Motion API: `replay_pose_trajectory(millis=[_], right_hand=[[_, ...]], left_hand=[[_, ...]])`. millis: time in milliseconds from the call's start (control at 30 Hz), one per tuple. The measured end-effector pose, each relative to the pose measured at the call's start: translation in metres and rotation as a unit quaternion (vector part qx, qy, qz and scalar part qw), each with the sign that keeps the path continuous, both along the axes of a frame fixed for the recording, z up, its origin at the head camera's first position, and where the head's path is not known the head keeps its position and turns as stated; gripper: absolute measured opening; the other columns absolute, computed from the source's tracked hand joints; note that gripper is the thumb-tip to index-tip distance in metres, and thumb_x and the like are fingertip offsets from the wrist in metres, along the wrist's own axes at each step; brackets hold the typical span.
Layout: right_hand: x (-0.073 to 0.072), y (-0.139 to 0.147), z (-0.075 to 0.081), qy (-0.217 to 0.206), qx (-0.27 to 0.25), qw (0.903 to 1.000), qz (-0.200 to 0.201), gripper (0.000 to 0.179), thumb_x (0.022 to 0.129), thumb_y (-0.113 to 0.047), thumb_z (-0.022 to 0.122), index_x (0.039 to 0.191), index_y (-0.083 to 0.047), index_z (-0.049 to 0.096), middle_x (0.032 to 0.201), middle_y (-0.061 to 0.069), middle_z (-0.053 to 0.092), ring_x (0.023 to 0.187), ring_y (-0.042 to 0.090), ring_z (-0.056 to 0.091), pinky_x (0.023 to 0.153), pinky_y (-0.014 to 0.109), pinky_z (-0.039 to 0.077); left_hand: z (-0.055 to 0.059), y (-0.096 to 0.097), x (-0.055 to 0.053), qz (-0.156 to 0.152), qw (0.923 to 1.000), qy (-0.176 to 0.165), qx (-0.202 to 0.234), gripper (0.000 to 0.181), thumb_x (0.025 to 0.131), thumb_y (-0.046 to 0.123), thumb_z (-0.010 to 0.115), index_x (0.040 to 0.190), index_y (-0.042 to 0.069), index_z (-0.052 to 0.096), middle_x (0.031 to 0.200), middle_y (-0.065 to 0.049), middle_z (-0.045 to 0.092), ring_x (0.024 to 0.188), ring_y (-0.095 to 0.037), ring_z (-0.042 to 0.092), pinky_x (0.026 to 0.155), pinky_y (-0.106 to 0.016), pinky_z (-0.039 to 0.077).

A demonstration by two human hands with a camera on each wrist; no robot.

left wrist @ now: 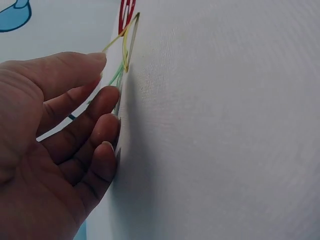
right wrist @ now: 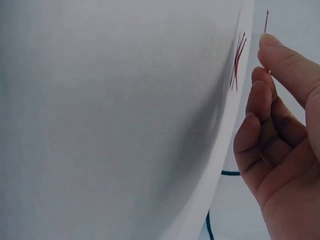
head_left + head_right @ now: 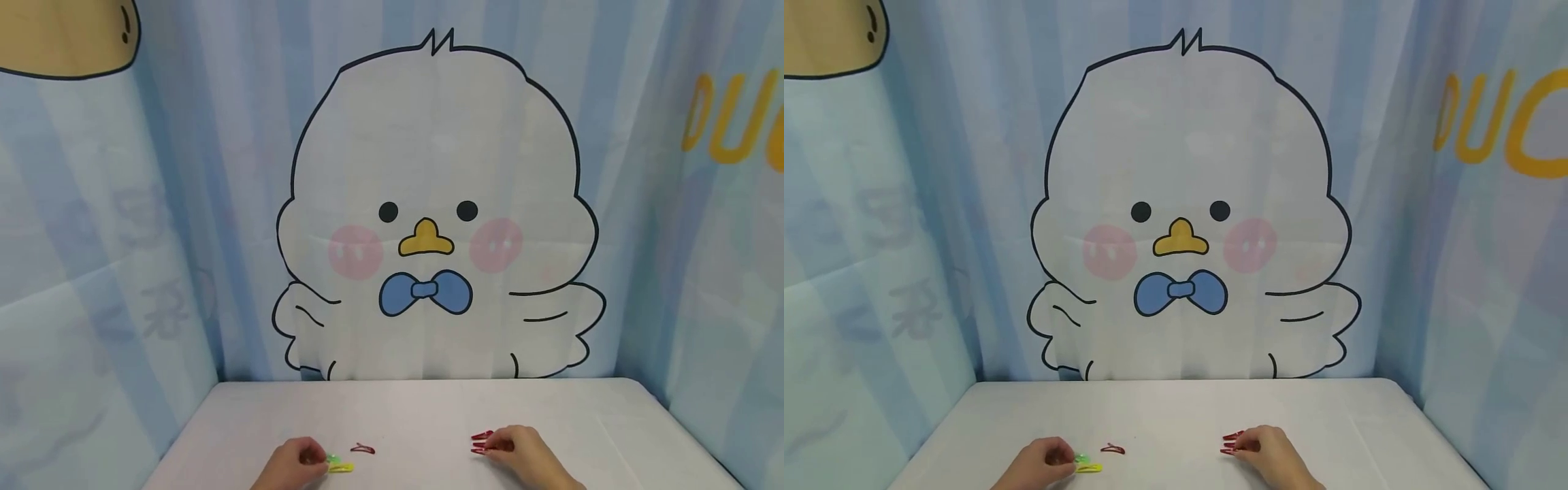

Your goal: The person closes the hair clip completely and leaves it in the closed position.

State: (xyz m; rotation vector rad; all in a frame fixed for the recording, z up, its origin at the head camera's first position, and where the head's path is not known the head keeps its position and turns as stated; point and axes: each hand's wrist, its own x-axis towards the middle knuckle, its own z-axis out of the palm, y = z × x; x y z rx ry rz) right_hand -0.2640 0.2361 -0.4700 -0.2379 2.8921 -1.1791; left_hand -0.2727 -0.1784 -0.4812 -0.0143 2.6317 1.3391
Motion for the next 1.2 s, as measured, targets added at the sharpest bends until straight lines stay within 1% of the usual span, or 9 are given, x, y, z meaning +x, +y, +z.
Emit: replay_pose_trajectory(millis=[67, 133, 200, 333, 500, 633, 767, 1033, 1200], right_hand=[[-0.001, 0.000, -0.001, -0.011, 0.014, 0.9998, 0.002, 0.006, 0.084, -0.009, 0.081, 0.085, -0.011, 0.075, 0.080, -0.004, 0.061, 0.076, 0.016, 0.052, 0.068, 0.030, 0.047], [-0.002, 0.001, -0.002, -0.022, 0.029, 0.9993, -0.007, 0.007, 0.084, -0.007, 0.080, 0.085, -0.011, 0.074, 0.079, -0.003, 0.060, 0.076, 0.016, 0.051, 0.070, 0.032, 0.046], [-0.004, 0.000, -0.003, -0.032, 0.041, 0.9985, -0.018, 0.008, 0.083, -0.006, 0.080, 0.085, -0.011, 0.074, 0.078, -0.003, 0.059, 0.076, 0.016, 0.051, 0.071, 0.034, 0.046], [-0.005, -0.001, -0.005, -0.048, 0.048, 0.9971, -0.033, 0.008, 0.083, -0.003, 0.079, 0.083, -0.010, 0.073, 0.074, -0.001, 0.056, 0.073, 0.016, 0.050, 0.068, 0.034, 0.043], [-0.006, 0.000, -0.006, -0.045, 0.051, 0.9973, -0.029, 0.009, 0.085, -0.003, 0.077, 0.083, -0.011, 0.073, 0.072, 0.000, 0.054, 0.071, 0.016, 0.049, 0.066, 0.034, 0.041], [-0.006, 0.003, -0.005, -0.041, 0.052, 0.9975, -0.023, 0.008, 0.085, -0.003, 0.077, 0.084, -0.010, 0.073, 0.072, 0.000, 0.054, 0.071, 0.016, 0.049, 0.065, 0.033, 0.041], [-0.005, 0.006, -0.004, -0.039, 0.047, 0.9980, -0.018, 0.006, 0.085, -0.004, 0.077, 0.087, -0.008, 0.073, 0.071, 0.001, 0.053, 0.070, 0.017, 0.048, 0.064, 0.033, 0.040], [-0.006, 0.006, 0.002, -0.056, 0.050, 0.9957, -0.054, 0.003, 0.087, -0.010, 0.077, 0.090, -0.011, 0.075, 0.075, 0.001, 0.056, 0.071, 0.017, 0.049, 0.065, 0.033, 0.043], [-0.004, 0.006, 0.006, -0.051, 0.046, 0.9960, -0.058, 0.004, 0.087, -0.011, 0.077, 0.088, -0.010, 0.074, 0.073, 0.001, 0.056, 0.069, 0.017, 0.049, 0.063, 0.031, 0.043]], left_hand=[[-0.001, -0.001, 0.000, 0.003, 1.0000, 0.000, -0.004, 0.007, 0.086, 0.005, 0.074, 0.090, 0.005, 0.068, 0.080, -0.004, 0.060, 0.075, -0.020, 0.054, 0.071, -0.035, 0.051], [-0.002, -0.001, 0.000, 0.003, 1.0000, -0.001, -0.005, 0.006, 0.086, 0.006, 0.074, 0.090, 0.005, 0.069, 0.080, -0.004, 0.060, 0.074, -0.019, 0.054, 0.071, -0.035, 0.050], [-0.002, -0.001, 0.000, -0.001, 1.0000, -0.008, -0.003, 0.007, 0.086, 0.006, 0.073, 0.092, 0.005, 0.070, 0.081, -0.004, 0.060, 0.075, -0.020, 0.054, 0.071, -0.036, 0.049], [-0.004, 0.000, 0.001, -0.014, 0.9998, -0.012, -0.003, 0.009, 0.086, 0.006, 0.072, 0.094, 0.005, 0.071, 0.082, -0.003, 0.060, 0.075, -0.020, 0.054, 0.070, -0.036, 0.048], [-0.008, 0.000, -0.001, -0.028, 0.9995, 0.002, -0.018, 0.008, 0.085, 0.006, 0.073, 0.092, 0.005, 0.071, 0.080, -0.003, 0.060, 0.074, -0.019, 0.054, 0.070, -0.036, 0.048], [-0.009, 0.001, -0.003, -0.028, 0.9993, 0.007, -0.024, 0.007, 0.085, 0.006, 0.073, 0.091, 0.006, 0.071, 0.079, -0.003, 0.060, 0.074, -0.019, 0.054, 0.070, -0.036, 0.048], [-0.008, 0.004, -0.003, -0.027, 0.9991, 0.014, -0.029, 0.006, 0.085, 0.005, 0.074, 0.091, 0.006, 0.071, 0.079, -0.002, 0.059, 0.073, -0.019, 0.053, 0.070, -0.036, 0.047], [-0.006, 0.006, 0.000, -0.026, 0.9987, 0.024, -0.036, 0.005, 0.085, 0.005, 0.074, 0.089, 0.006, 0.072, 0.078, -0.001, 0.060, 0.073, -0.018, 0.053, 0.070, -0.036, 0.047], [-0.007, 0.007, -0.001, -0.033, 0.9979, 0.034, -0.044, 0.005, 0.085, 0.004, 0.074, 0.083, 0.006, 0.070, 0.075, 0.000, 0.059, 0.070, -0.017, 0.053, 0.069, -0.036, 0.048]])
